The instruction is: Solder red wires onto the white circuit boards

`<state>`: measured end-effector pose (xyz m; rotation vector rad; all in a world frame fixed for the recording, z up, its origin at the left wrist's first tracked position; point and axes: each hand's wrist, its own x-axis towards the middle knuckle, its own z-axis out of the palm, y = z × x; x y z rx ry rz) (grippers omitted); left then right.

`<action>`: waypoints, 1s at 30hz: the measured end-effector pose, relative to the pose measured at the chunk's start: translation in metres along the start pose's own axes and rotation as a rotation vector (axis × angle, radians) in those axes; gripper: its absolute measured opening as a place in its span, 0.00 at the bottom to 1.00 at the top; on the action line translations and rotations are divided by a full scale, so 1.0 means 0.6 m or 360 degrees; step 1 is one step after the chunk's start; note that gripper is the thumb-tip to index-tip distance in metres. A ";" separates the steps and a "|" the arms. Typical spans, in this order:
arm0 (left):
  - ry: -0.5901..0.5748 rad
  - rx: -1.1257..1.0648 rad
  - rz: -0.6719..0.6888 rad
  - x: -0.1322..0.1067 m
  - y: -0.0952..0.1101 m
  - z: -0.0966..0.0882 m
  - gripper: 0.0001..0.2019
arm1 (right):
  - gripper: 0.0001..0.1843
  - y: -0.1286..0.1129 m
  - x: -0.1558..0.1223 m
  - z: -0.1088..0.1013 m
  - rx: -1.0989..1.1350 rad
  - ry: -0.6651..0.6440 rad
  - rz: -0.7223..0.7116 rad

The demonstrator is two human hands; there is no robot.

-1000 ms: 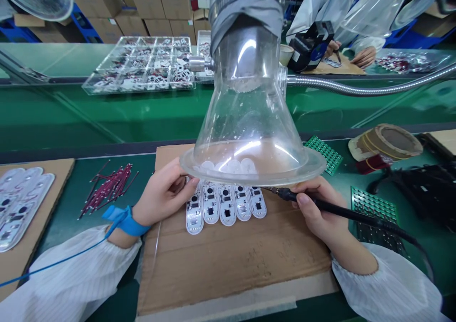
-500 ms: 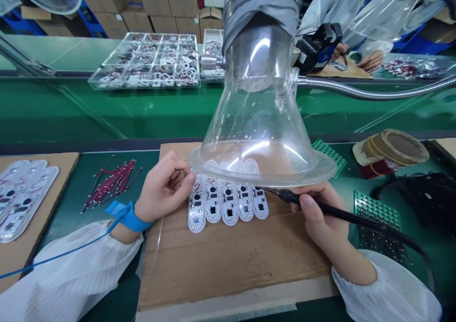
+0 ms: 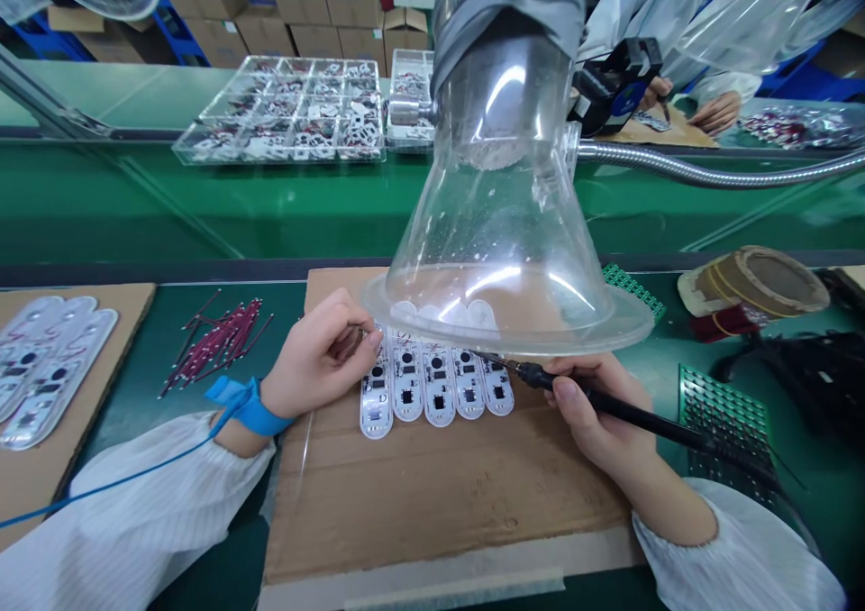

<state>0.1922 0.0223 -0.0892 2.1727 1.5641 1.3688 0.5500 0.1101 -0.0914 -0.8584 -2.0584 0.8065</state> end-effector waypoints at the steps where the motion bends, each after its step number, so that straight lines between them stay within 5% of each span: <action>1: -0.0002 -0.0003 0.0006 0.000 0.000 0.000 0.04 | 0.03 0.000 0.000 0.000 -0.0010 -0.0006 0.0002; 12: 0.0074 0.0034 0.0041 0.006 0.005 -0.008 0.05 | 0.04 0.001 -0.005 -0.004 0.0223 0.0088 0.0036; 30: 0.0002 0.0024 0.0039 0.004 0.005 -0.003 0.04 | 0.05 -0.009 0.005 0.003 -0.0080 -0.0128 -0.0009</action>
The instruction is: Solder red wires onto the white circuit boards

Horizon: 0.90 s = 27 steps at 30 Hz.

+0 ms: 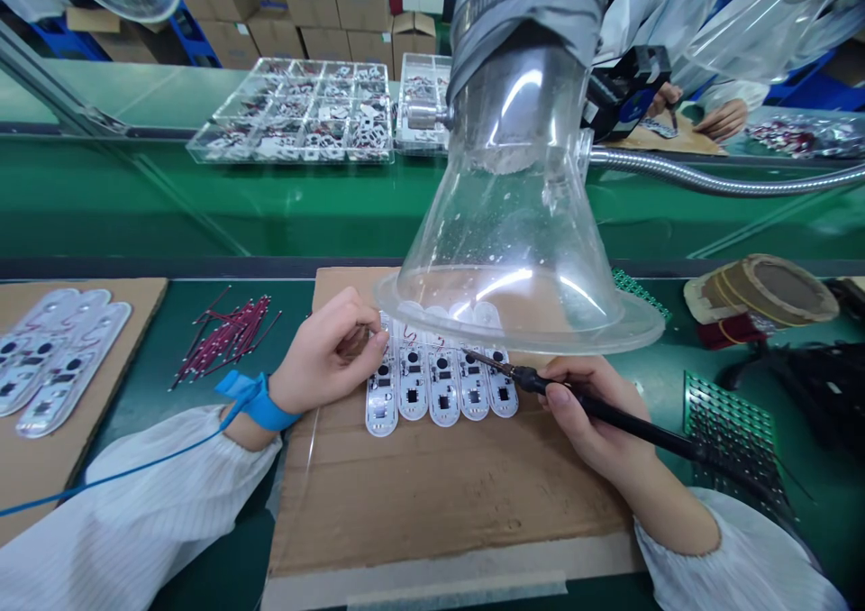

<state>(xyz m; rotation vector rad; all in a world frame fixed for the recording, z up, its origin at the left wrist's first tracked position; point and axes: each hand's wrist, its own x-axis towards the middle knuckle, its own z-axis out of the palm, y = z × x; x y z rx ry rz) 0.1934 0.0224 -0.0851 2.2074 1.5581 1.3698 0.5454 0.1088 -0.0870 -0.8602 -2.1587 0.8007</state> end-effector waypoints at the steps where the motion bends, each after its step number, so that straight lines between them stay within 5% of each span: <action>1: 0.0000 0.0005 0.0001 0.000 0.001 0.000 0.04 | 0.05 -0.001 0.001 0.000 -0.0005 -0.0006 -0.0005; 11: 0.0228 -0.0004 0.0055 -0.003 -0.003 -0.003 0.06 | 0.08 -0.044 0.034 -0.021 -0.0229 -0.0117 -0.0071; 15: 0.0252 0.0028 0.0124 0.000 -0.005 -0.013 0.07 | 0.09 -0.051 0.029 -0.027 -0.0036 0.0071 0.0003; 20: 0.0239 0.0035 0.0105 0.004 -0.012 -0.017 0.07 | 0.12 -0.048 0.011 0.015 0.0421 0.0369 0.0147; 27: 0.0173 0.0041 0.0105 0.003 -0.016 -0.014 0.07 | 0.08 -0.002 -0.021 0.052 0.0335 0.0216 0.0176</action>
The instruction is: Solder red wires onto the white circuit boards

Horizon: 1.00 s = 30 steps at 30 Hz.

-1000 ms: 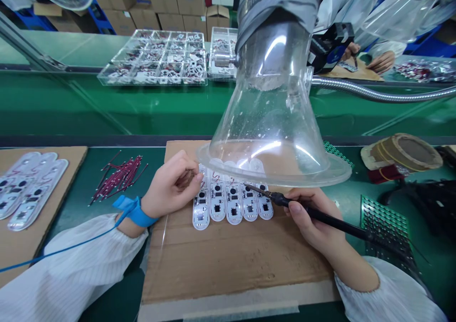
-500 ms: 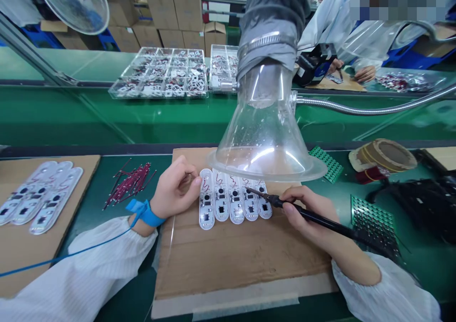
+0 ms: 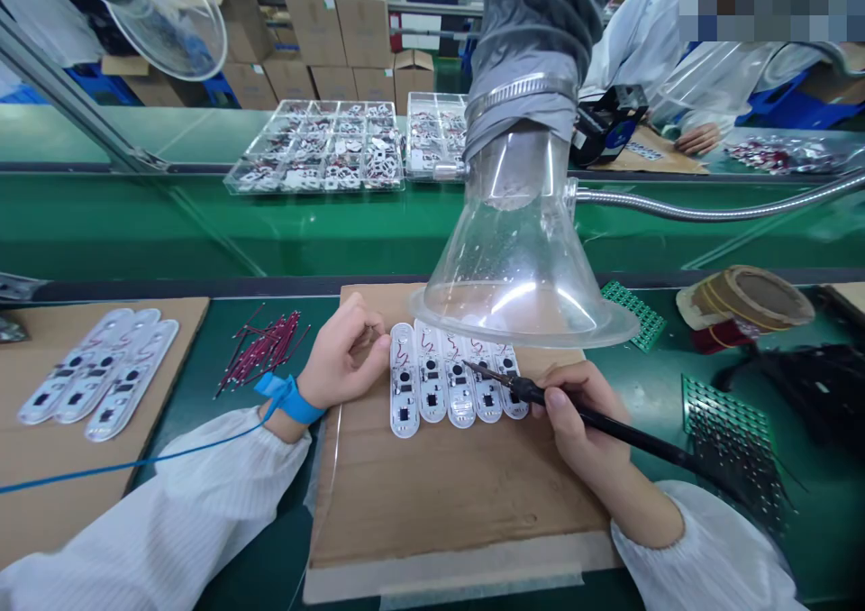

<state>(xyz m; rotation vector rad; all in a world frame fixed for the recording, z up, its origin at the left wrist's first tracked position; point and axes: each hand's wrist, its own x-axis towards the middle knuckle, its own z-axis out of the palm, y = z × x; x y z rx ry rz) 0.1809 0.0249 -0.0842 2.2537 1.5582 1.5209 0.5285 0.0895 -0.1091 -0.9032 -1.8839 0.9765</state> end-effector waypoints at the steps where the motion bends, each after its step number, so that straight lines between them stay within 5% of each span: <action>1: 0.0005 -0.0001 0.0004 -0.001 0.000 0.001 0.07 | 0.08 0.004 0.000 -0.002 -0.0016 -0.0013 -0.0003; 20: -0.0129 -0.0015 0.0023 0.001 0.003 0.007 0.07 | 0.06 0.006 -0.003 -0.009 -0.0139 -0.0163 0.0047; 27: -0.0044 -0.0040 -0.0031 -0.003 -0.003 0.006 0.06 | 0.06 -0.015 0.006 -0.003 0.0016 0.0013 -0.0089; 30: -0.0056 -0.0066 -0.0034 -0.004 -0.003 0.006 0.06 | 0.05 -0.011 0.003 -0.002 -0.0003 -0.0063 -0.0045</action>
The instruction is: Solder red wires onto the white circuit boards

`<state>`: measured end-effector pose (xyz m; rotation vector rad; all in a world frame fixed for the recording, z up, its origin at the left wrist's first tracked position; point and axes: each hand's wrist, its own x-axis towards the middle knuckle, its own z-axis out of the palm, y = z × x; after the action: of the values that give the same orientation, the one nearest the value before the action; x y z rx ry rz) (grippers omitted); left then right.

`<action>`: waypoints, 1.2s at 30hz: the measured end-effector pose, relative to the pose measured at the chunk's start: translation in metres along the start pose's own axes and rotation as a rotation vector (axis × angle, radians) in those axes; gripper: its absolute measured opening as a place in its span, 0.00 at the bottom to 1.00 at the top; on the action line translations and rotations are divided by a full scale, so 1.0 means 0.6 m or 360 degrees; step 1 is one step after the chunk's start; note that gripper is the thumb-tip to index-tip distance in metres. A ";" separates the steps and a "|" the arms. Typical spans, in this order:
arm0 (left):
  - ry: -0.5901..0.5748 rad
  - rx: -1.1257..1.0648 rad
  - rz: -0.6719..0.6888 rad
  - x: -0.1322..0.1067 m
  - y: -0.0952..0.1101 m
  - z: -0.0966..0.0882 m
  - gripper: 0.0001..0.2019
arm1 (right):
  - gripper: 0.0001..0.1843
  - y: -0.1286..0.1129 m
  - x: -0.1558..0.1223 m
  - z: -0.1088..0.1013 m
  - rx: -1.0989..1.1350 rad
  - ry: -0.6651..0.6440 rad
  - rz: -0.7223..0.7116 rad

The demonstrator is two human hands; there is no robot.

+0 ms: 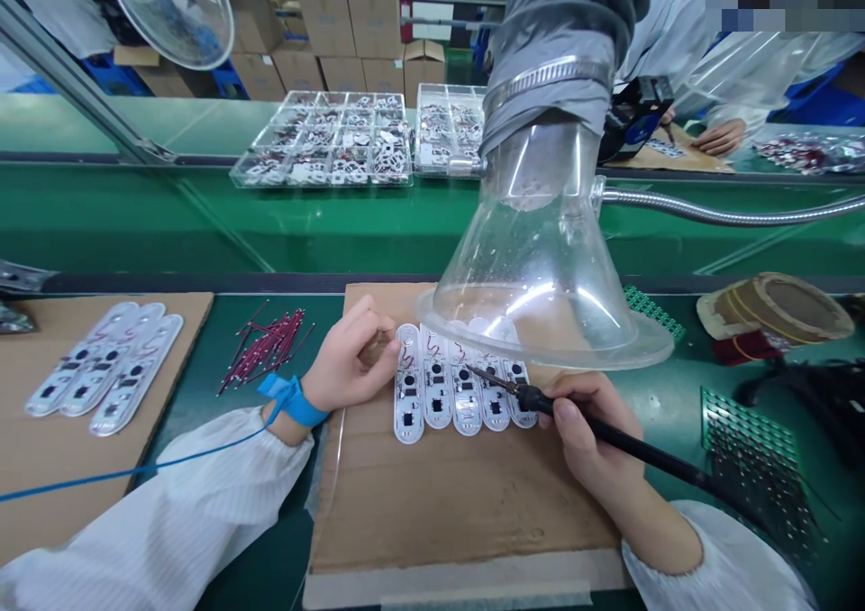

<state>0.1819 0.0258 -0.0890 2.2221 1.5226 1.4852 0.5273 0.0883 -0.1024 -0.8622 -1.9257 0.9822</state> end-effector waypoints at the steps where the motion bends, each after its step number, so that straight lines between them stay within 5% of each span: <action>1: -0.0002 -0.0007 -0.0003 0.000 0.000 0.000 0.06 | 0.05 0.002 -0.001 0.000 -0.0029 -0.0033 0.0025; 15: -0.0087 -0.0020 0.0052 0.004 0.003 0.000 0.06 | 0.01 -0.034 0.026 0.017 -0.0234 -0.0119 -0.0193; 24: 0.0092 0.0064 0.0069 0.004 -0.008 -0.010 0.07 | 0.03 -0.061 0.040 0.017 -0.0511 -0.0049 -0.0388; 32: 0.0120 0.0007 -0.0008 0.005 -0.022 -0.010 0.07 | 0.06 -0.045 0.012 0.014 -0.0289 0.0088 -0.0099; 36: 0.0106 -0.0010 -0.0028 0.002 -0.022 -0.009 0.07 | 0.10 -0.065 0.023 0.032 -0.0342 -0.0006 -0.0007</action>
<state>0.1692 0.0312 -0.0920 2.1710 1.5495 1.5715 0.4966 0.0751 -0.0715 -0.9769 -2.0613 0.7840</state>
